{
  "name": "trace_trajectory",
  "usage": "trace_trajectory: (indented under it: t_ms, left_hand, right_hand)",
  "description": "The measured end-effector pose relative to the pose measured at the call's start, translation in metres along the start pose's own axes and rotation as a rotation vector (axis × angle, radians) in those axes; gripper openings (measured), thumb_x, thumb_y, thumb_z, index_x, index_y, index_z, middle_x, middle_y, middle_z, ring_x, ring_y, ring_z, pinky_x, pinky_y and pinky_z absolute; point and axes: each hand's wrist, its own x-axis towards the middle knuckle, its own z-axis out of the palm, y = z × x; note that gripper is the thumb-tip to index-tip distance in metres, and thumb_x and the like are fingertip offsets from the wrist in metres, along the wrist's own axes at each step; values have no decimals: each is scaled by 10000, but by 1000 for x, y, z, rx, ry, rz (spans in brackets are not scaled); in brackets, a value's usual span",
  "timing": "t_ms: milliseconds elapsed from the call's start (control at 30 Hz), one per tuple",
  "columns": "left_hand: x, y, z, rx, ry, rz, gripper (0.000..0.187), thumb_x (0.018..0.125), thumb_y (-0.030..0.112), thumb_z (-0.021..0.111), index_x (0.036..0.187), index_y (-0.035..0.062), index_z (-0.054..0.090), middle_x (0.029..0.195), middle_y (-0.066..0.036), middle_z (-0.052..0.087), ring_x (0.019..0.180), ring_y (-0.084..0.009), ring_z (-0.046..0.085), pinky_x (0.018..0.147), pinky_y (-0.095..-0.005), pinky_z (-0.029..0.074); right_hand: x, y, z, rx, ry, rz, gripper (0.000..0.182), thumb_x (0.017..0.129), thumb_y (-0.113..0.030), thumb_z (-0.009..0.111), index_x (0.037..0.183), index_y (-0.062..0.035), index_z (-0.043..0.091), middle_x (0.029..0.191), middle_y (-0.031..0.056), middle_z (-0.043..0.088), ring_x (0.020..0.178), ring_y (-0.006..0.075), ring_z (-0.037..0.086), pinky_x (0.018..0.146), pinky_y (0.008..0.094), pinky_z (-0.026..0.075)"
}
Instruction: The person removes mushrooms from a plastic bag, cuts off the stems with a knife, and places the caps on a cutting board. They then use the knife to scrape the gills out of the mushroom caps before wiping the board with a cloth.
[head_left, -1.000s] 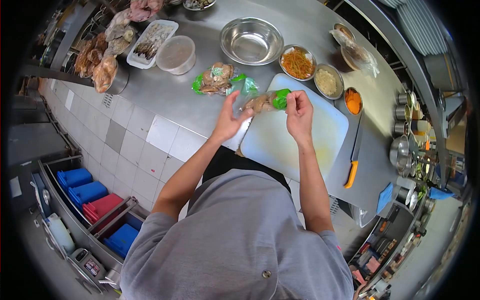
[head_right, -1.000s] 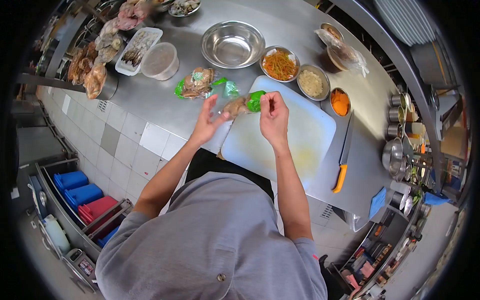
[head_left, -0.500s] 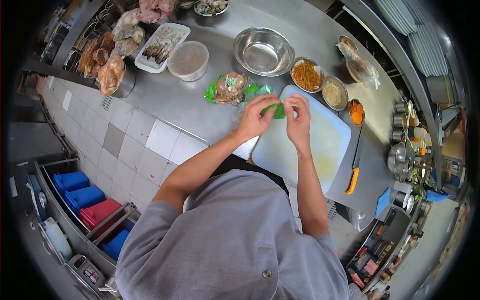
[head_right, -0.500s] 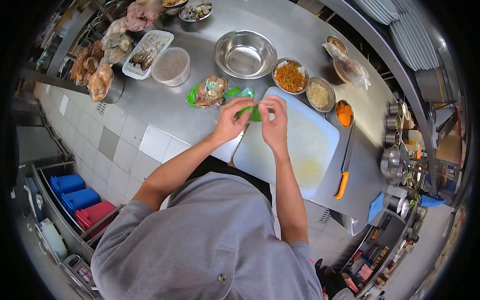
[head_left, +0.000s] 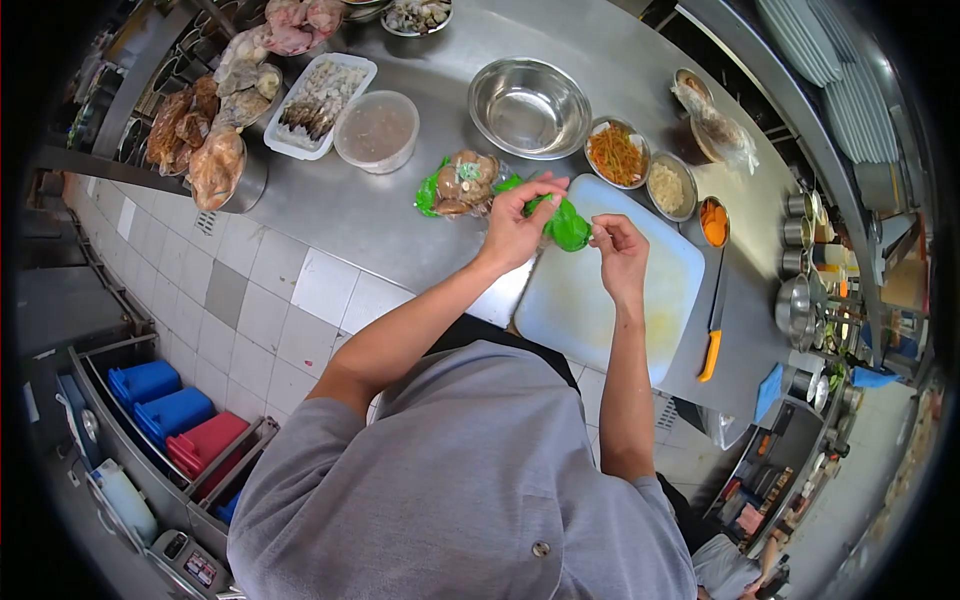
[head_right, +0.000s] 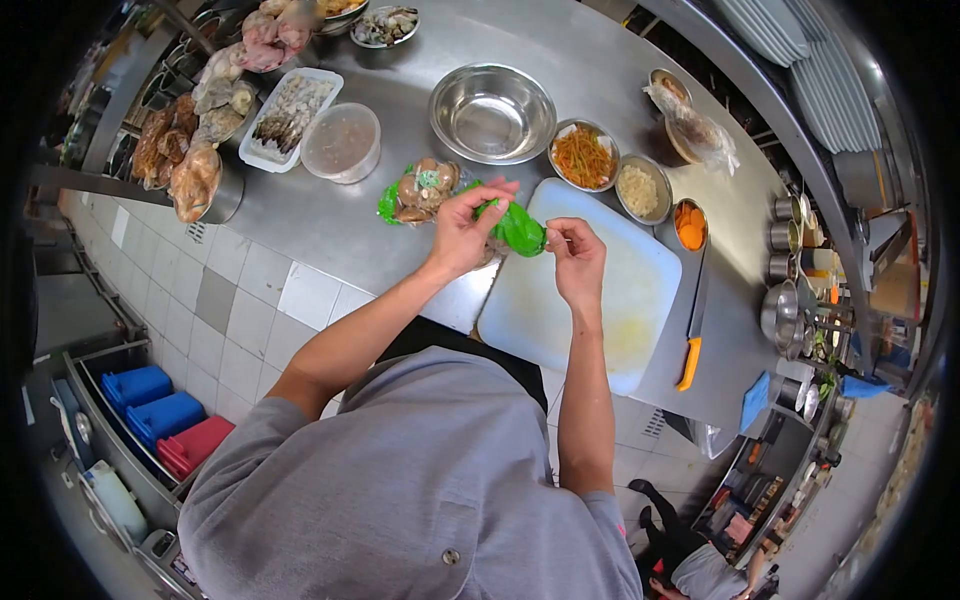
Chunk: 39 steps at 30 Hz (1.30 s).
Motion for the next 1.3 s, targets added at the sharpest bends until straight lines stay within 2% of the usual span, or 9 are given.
trace_trajectory:
  t_ms: [100, 267, 367, 467, 633, 967, 1067, 1200, 1300]
  left_hand:
    - [0, 4, -3, -253, 33, -127, 106, 1032, 40, 638, 1080, 21, 730, 1302, -130, 735, 1335, -211, 585, 1140, -388, 435]
    - [5, 5, -20, -533, 61, -296, 109, 1023, 64, 667, 1089, 32, 748, 1370, -122, 698, 1350, -215, 563, 1169, -390, 404]
    - [5, -5, -30, 95, 65, -13, 116, 979, 71, 726, 1076, 55, 787, 1335, -94, 713, 1359, -248, 552, 1183, -407, 386]
    - [9, 21, -43, 282, 48, 149, 137, 960, 64, 752, 1082, 74, 813, 1345, -91, 712, 1372, -282, 556, 1173, -421, 412]
    - [15, 32, -56, 350, 32, 168, 151, 907, 31, 784, 1048, 68, 822, 1240, -89, 758, 1352, -288, 572, 1151, -422, 425]
    - [35, 43, -53, 398, -71, 194, 75, 947, 0, 739, 1017, 0, 767, 1207, -102, 752, 1321, -259, 579, 1153, -410, 419]
    - [38, 44, -46, 105, -29, 94, 43, 917, 22, 768, 934, 11, 730, 1084, -84, 767, 1135, -240, 666, 999, -352, 495]
    - [39, 46, -31, 282, -86, 183, 135, 945, 32, 735, 916, 9, 605, 965, -96, 700, 925, -246, 655, 868, -361, 518]
    - [38, 47, -29, 505, -225, 286, 162, 999, 7, 677, 901, 11, 549, 987, -106, 668, 968, -169, 621, 882, -324, 494]
  right_hand:
    - [-2, -30, 18, -23, 138, -69, 151, 1006, -67, 717, 1148, -16, 711, 925, 5, 659, 840, 86, 624, 744, 238, 509]
    - [1, -14, 14, -110, 3, 29, 111, 1024, -124, 711, 973, -29, 685, 795, -37, 593, 717, 46, 516, 651, 211, 415]
    - [2, -16, 21, -101, 39, -55, 183, 1032, -152, 707, 910, -29, 647, 758, -56, 561, 683, 31, 461, 624, 210, 379]
    - [6, -20, 29, -131, 77, -115, 204, 1036, -152, 700, 895, -21, 634, 752, -62, 542, 677, 29, 440, 619, 211, 372]
    - [5, -44, 34, -36, 150, -287, 171, 1036, -107, 679, 900, -21, 620, 765, -62, 519, 695, 27, 427, 617, 214, 369]
    - [28, -71, 20, -26, 204, -300, 189, 1036, -118, 686, 892, -20, 614, 790, -67, 540, 709, 17, 442, 616, 213, 374]
    - [31, -72, 12, 131, 173, -224, 184, 1042, -113, 670, 892, -20, 617, 774, -66, 549, 704, 25, 454, 618, 213, 381]
    - [27, -66, 22, -86, 145, -210, 201, 1036, -141, 683, 898, -10, 619, 763, -37, 575, 698, 40, 475, 619, 241, 412]
    - [29, -79, 26, -131, 86, -160, 234, 1032, -165, 689, 896, 10, 614, 744, 15, 592, 690, 78, 505, 617, 274, 438]
